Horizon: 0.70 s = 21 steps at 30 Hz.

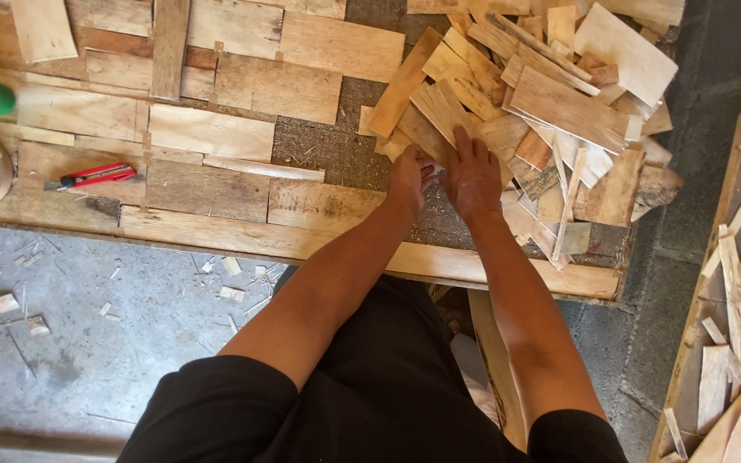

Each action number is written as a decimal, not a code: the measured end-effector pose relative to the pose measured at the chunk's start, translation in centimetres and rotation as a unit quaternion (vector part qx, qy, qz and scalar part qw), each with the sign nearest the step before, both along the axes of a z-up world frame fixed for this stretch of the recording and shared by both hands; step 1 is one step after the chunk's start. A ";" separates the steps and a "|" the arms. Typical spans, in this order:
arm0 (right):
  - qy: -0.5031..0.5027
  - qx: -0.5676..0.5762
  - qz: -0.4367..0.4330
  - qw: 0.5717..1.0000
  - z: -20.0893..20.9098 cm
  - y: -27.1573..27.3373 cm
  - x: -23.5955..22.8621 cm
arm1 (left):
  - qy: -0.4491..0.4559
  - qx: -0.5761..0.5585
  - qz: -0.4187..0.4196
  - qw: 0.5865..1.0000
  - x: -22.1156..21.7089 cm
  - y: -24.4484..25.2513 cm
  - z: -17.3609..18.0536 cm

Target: Sorting and organizing small pieces of wood on a workbench in a workshop setting.

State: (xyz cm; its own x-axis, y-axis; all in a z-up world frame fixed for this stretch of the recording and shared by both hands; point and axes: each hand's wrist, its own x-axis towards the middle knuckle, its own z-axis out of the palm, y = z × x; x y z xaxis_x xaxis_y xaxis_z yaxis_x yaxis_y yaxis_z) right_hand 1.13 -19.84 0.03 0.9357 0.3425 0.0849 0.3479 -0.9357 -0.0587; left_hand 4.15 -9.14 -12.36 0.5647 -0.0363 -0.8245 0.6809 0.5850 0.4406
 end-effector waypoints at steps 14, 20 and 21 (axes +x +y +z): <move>0.025 0.050 -0.136 0.989 2.3 -5.2 -1.6 | -0.043 0.185 0.094 0.977 -1.0 5.7 -0.4; 0.042 0.127 -0.183 0.974 5.7 -7.6 -4.1 | -0.129 0.125 0.085 0.980 -0.3 6.5 0.8; 0.026 0.151 -0.166 0.974 6.1 -7.7 -4.6 | -0.119 0.170 0.011 0.978 -0.1 6.5 0.4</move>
